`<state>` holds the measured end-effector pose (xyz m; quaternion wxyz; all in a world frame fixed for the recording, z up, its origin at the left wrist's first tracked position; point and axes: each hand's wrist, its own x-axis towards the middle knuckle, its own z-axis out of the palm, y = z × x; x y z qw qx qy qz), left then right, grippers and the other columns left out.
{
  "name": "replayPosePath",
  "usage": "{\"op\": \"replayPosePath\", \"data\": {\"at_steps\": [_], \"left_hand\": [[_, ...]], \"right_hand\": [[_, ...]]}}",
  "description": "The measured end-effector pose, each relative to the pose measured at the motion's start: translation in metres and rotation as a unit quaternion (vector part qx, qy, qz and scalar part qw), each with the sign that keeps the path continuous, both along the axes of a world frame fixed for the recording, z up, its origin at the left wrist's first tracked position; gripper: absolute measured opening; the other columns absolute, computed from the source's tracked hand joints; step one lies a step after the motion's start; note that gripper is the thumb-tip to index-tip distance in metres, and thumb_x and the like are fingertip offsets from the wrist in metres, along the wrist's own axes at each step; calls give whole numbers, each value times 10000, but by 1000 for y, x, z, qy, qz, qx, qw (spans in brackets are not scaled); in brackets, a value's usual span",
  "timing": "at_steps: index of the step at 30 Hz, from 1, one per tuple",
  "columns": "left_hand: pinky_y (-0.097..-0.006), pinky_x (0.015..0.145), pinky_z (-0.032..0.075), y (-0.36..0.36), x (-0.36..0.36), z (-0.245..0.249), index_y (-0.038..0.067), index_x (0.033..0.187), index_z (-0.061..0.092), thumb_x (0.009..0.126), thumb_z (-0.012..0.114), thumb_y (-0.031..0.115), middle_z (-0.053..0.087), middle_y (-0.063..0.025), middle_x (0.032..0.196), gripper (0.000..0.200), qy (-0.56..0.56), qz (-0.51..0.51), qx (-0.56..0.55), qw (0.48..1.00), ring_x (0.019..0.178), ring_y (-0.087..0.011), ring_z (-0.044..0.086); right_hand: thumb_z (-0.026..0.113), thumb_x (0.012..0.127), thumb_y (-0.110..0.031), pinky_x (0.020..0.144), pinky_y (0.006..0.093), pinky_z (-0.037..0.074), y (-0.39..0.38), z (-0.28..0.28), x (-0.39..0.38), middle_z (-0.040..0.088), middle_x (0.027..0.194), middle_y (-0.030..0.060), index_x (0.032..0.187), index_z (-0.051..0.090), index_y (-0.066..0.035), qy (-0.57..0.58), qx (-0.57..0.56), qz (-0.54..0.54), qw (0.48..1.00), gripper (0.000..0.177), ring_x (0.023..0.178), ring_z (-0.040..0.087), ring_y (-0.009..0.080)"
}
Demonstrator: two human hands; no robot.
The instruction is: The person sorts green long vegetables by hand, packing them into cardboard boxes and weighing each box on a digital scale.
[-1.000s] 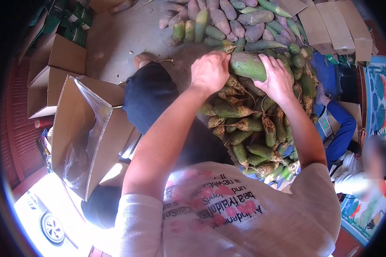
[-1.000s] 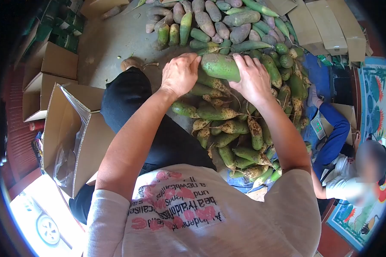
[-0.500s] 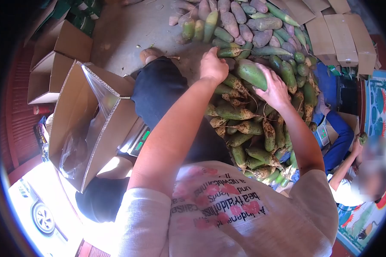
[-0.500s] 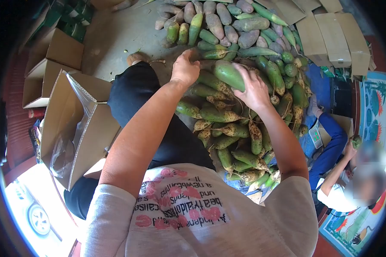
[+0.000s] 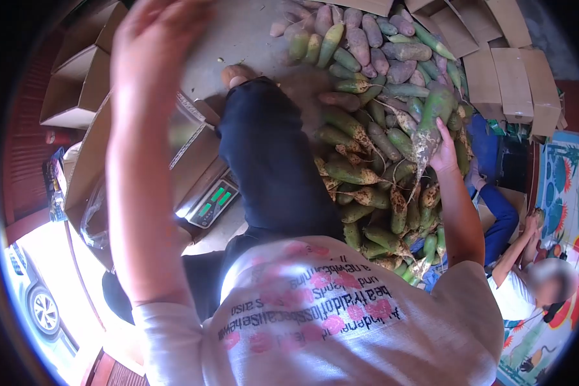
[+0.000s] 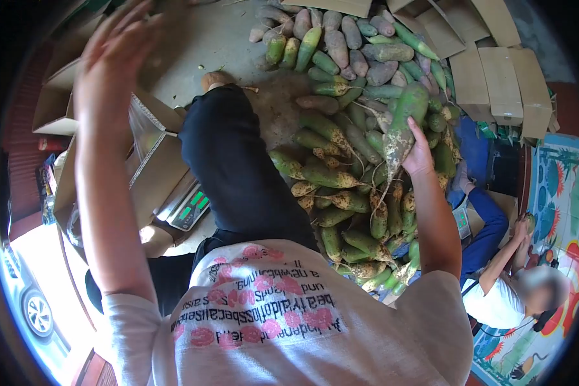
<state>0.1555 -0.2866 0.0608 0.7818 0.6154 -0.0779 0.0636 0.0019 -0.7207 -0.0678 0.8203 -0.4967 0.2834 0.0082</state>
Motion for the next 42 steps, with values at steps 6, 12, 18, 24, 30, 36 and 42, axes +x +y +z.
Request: {"op": "replayPosePath", "data": {"at_steps": [6, 12, 18, 24, 30, 36, 42], "left_hand": [[-373, 1032, 400, 178, -42, 7, -10, 1266, 503, 920, 501, 72, 510, -154, 1308, 356, -95, 127, 155, 975, 1188, -263, 520], [-284, 878, 481, 248, -100, -10, 25, 1178, 593, 882, 575, 30, 614, -105, 1164, 297, -75, 289, 339, 892, 1019, -182, 607], [-322, 684, 519, 234, -120, -44, 27, 1025, 658, 852, 607, 101, 680, -139, 883, 195, 149, 119, 490, 851, 761, -225, 681], [-431, 902, 455, 228, -109, -75, 132, 1319, 477, 851, 609, 161, 574, -206, 1184, 487, 113, -43, 664, 738, 1073, -372, 561], [-438, 941, 437, 231, -104, -82, 106, 1281, 515, 878, 590, 152, 573, -212, 1196, 413, 28, -42, 669, 741, 1121, -377, 544], [-437, 936, 432, 231, -106, -86, 82, 1285, 502, 880, 586, 162, 575, -213, 1191, 422, 55, -39, 686, 724, 1116, -373, 546], [-420, 828, 485, 238, -109, -99, 77, 1167, 600, 803, 657, 229, 649, -181, 1008, 399, 153, -101, 668, 721, 934, -362, 613]], "right_hand": [[642, 857, -301, 845, 394, 488, -54, -34, 8, 622, 1091, 98, 1215, 523, -44, 126, -80, 19, 989, 456, 960, 612, 247], [689, 810, -337, 848, 385, 488, -75, -81, 8, 617, 1100, 77, 1267, 484, -38, 275, -242, 29, 930, 583, 965, 617, 241], [781, 642, -427, 824, 399, 496, -35, -51, 3, 635, 1069, 164, 1296, 414, 3, 291, -733, 268, 553, 865, 988, 618, 300], [776, 627, -447, 830, 444, 481, -58, -57, -21, 607, 1086, 225, 1277, 431, -16, 215, -786, 284, 505, 853, 985, 590, 391], [722, 691, -490, 820, 450, 495, 27, -10, 8, 616, 981, 291, 1263, 262, 100, 293, -765, 228, 526, 943, 924, 612, 427], [754, 683, -457, 771, 436, 492, 4, -24, 1, 620, 932, 279, 1421, -5, -9, 281, -723, 206, 597, 1149, 885, 626, 405], [702, 714, -481, 772, 448, 483, -16, -25, 19, 643, 1018, 199, 1425, 271, -132, 269, -806, 254, 462, 902, 919, 619, 383]]}}
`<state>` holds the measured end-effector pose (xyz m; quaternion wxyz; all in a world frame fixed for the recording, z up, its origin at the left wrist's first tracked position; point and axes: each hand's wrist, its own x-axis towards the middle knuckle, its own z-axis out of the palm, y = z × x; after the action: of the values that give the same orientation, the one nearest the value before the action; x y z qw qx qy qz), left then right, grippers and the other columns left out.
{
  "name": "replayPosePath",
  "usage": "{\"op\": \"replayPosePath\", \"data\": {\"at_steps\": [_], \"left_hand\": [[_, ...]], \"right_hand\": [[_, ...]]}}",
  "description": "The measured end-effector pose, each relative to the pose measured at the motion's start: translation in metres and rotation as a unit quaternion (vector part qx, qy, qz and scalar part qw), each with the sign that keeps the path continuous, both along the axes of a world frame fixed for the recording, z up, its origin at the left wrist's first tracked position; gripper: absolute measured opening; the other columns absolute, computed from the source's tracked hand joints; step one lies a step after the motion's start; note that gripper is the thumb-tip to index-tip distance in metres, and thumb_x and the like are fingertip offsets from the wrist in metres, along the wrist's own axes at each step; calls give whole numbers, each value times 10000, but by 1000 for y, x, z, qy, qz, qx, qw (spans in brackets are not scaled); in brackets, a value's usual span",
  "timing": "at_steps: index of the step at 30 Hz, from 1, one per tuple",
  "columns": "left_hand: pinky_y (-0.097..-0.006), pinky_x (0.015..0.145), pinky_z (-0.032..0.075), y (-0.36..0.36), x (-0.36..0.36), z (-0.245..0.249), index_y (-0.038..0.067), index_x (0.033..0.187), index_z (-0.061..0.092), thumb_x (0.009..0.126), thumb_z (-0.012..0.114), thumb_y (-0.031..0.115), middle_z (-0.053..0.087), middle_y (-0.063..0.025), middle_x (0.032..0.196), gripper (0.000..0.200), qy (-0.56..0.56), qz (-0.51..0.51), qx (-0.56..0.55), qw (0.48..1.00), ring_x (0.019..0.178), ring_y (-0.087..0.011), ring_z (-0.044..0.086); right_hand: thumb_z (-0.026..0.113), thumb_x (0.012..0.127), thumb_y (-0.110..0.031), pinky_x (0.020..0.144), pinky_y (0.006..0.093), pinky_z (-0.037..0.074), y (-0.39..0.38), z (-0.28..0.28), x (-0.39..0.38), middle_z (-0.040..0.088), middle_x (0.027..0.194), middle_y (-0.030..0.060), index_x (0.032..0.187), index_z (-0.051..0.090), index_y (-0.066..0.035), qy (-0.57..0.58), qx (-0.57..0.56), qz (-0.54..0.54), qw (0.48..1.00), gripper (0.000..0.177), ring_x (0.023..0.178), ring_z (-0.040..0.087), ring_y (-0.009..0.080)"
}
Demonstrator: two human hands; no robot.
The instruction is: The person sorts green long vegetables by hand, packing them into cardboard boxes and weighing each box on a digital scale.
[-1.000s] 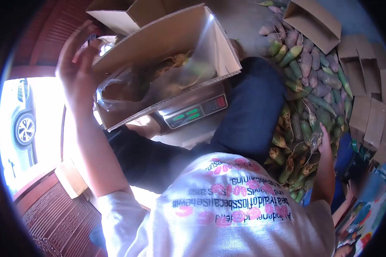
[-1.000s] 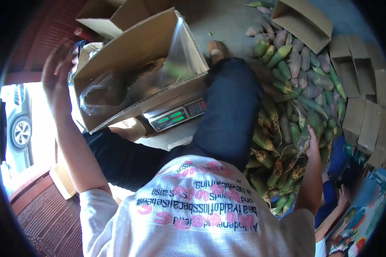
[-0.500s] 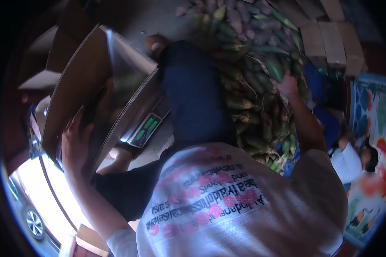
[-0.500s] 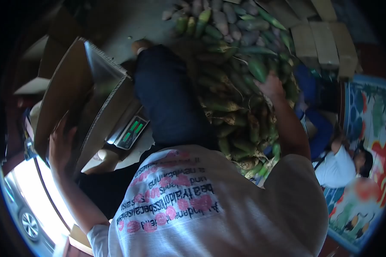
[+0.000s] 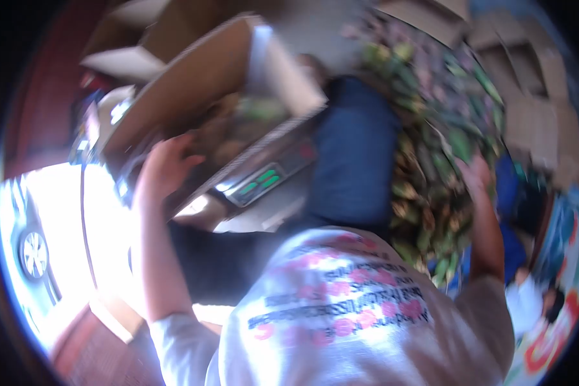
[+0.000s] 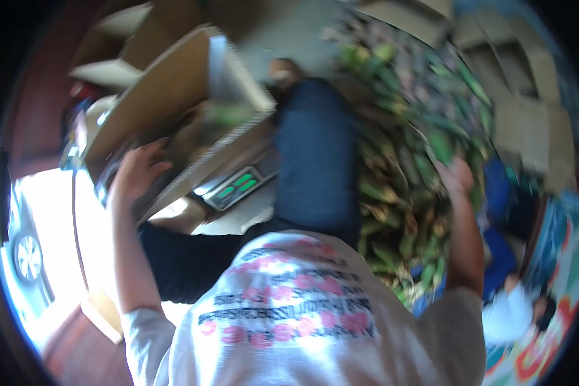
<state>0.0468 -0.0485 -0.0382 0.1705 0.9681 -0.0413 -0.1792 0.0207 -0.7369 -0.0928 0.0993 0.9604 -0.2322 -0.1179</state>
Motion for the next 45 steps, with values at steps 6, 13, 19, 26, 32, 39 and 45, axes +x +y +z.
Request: {"op": "replayPosePath", "data": {"at_steps": [6, 13, 19, 26, 32, 39, 45], "left_hand": [[-372, 810, 505, -3, -11, -6, 108, 912, 718, 735, 680, 118, 679, -123, 900, 181, 70, -52, 17, 996, 869, -290, 645], [-394, 764, 527, -7, -23, -7, 109, 870, 697, 808, 534, 66, 669, -141, 830, 180, 65, -48, 71, 994, 835, -319, 658], [-411, 707, 539, 4, -24, -1, 65, 850, 682, 812, 542, 75, 673, -122, 826, 146, 133, -35, 70, 988, 836, -299, 670], [-369, 724, 544, 6, -18, 14, 76, 822, 691, 793, 560, 71, 678, -101, 815, 135, 133, -41, 75, 987, 835, -268, 678], [-449, 750, 536, 2, -26, 4, 86, 768, 696, 780, 578, 77, 676, -89, 752, 119, 124, -25, 69, 990, 781, -251, 686], [-393, 713, 552, 1, -23, 10, 86, 764, 699, 770, 582, 71, 680, -101, 767, 119, 133, -38, 75, 988, 790, -257, 686], [-366, 672, 557, 2, -22, 8, 70, 771, 690, 764, 577, 57, 676, -121, 769, 113, 98, -41, 93, 990, 782, -270, 684]], "right_hand": [[742, 722, -305, 838, 385, 478, 105, 132, 91, 630, 1047, 195, 1275, 469, -61, -214, 32, 168, 962, 664, 967, 626, 330], [733, 683, -147, 858, 351, 472, 374, 237, 161, 612, 1067, 173, 1219, 479, 3, -126, 183, 552, 804, 612, 996, 617, 275], [714, 692, -282, 745, 433, 501, 531, 168, 176, 639, 976, 182, 1042, 541, 14, 170, 108, 691, 694, 489, 898, 625, 361], [695, 735, -361, 880, 445, 473, 606, 52, 164, 607, 1063, 205, 1153, 513, -8, 344, 152, 572, 729, 576, 1004, 589, 375], [669, 739, -180, 968, 428, 399, 593, -31, 144, 475, 1256, 129, 1255, 487, -86, 77, 174, 716, 672, 555, 1198, 442, 312], [560, 737, -183, 848, 351, 448, 588, -46, 155, 528, 1171, 71, 1028, 619, -94, 6, 60, 841, 538, 310, 1055, 501, 216], [553, 748, -197, 827, 355, 451, 596, -58, 153, 521, 1212, 58, 918, 682, -135, 37, 18, 870, 491, 222, 1075, 489, 227]]}}
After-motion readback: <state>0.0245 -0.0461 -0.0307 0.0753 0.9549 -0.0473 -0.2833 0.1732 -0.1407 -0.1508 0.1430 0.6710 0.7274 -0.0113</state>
